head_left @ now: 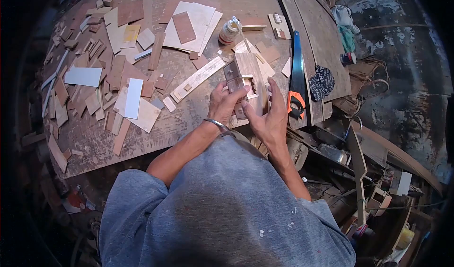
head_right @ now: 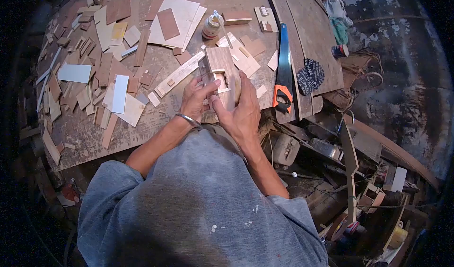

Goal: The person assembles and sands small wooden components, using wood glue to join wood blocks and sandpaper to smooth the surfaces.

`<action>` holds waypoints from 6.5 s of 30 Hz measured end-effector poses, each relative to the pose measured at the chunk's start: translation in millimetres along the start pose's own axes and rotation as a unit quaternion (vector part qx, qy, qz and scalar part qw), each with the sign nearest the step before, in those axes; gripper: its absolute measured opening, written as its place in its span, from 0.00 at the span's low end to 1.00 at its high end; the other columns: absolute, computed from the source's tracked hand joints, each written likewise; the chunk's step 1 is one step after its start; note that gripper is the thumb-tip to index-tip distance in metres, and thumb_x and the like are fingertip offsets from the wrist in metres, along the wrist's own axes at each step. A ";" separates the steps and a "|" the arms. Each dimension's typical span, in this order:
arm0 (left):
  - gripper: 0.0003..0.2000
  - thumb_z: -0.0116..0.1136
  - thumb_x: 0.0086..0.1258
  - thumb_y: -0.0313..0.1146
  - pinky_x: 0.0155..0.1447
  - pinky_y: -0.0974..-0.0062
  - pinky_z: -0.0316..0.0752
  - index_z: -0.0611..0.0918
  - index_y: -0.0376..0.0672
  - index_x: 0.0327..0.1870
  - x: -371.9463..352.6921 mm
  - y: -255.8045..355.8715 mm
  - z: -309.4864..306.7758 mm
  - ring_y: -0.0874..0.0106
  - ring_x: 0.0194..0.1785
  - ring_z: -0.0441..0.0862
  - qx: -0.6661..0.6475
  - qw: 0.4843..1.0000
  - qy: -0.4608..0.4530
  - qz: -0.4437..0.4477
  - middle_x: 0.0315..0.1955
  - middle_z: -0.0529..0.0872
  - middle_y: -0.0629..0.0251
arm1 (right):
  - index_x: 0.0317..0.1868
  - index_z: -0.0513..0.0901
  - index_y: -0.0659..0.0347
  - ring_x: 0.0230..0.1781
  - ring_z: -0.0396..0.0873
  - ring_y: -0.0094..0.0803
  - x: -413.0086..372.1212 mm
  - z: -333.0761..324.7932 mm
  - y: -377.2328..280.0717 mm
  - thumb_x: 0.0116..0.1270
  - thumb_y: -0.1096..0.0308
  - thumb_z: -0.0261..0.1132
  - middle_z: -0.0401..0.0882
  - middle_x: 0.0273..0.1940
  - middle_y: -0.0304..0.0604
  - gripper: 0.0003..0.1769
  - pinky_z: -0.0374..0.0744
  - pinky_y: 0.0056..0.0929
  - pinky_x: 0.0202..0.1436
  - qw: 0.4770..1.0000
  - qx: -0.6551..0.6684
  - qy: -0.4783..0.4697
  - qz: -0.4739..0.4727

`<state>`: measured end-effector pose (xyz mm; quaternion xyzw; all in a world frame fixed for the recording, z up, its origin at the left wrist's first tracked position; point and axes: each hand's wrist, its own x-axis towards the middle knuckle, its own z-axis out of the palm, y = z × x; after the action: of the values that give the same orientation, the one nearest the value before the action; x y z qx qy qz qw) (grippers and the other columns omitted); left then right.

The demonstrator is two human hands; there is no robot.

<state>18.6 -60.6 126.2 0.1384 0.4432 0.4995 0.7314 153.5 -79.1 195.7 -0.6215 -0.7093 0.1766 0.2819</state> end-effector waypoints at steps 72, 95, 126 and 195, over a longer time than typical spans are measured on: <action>0.27 0.68 0.72 0.37 0.50 0.65 0.86 0.71 0.39 0.67 -20.0 17.0 14.0 0.70 0.52 0.85 -0.095 0.990 -0.104 -0.002 0.53 0.84 0.59 | 0.51 0.87 0.61 0.58 0.75 0.48 4.5 -36.5 9.3 0.54 0.65 0.74 0.80 0.56 0.51 0.22 0.67 0.47 0.66 0.977 0.056 0.042 -0.204; 0.35 0.72 0.66 0.36 0.52 0.64 0.85 0.67 0.37 0.71 -14.7 15.9 15.8 0.69 0.53 0.85 -0.043 0.995 -0.087 0.012 0.53 0.84 0.56 | 0.50 0.83 0.69 0.39 0.82 0.19 32.4 -55.9 14.7 0.74 0.76 0.66 0.85 0.39 0.38 0.08 0.78 0.19 0.42 0.948 0.308 -0.042 0.060; 0.32 0.72 0.65 0.37 0.48 0.64 0.88 0.71 0.36 0.67 -11.6 18.2 8.7 0.70 0.50 0.87 -0.017 0.990 -0.135 -0.038 0.50 0.85 0.60 | 0.41 0.90 0.65 0.40 0.84 0.50 57.5 -74.3 7.4 0.60 0.71 0.69 0.83 0.39 0.51 0.10 0.81 0.43 0.44 0.942 0.010 -0.290 -0.168; 0.27 0.69 0.70 0.41 0.49 0.58 0.89 0.74 0.37 0.65 -8.8 6.5 1.5 0.70 0.50 0.87 0.018 0.982 -0.139 -0.128 0.50 0.84 0.62 | 0.44 0.87 0.68 0.41 0.82 0.44 53.3 -68.5 14.7 0.68 0.69 0.68 0.81 0.42 0.50 0.10 0.81 0.39 0.44 0.930 0.022 -0.327 -0.166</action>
<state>14.9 -64.7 135.8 0.1617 0.3601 0.3692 0.8413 203.8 -31.2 249.8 -0.3958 -0.8513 0.3365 0.0734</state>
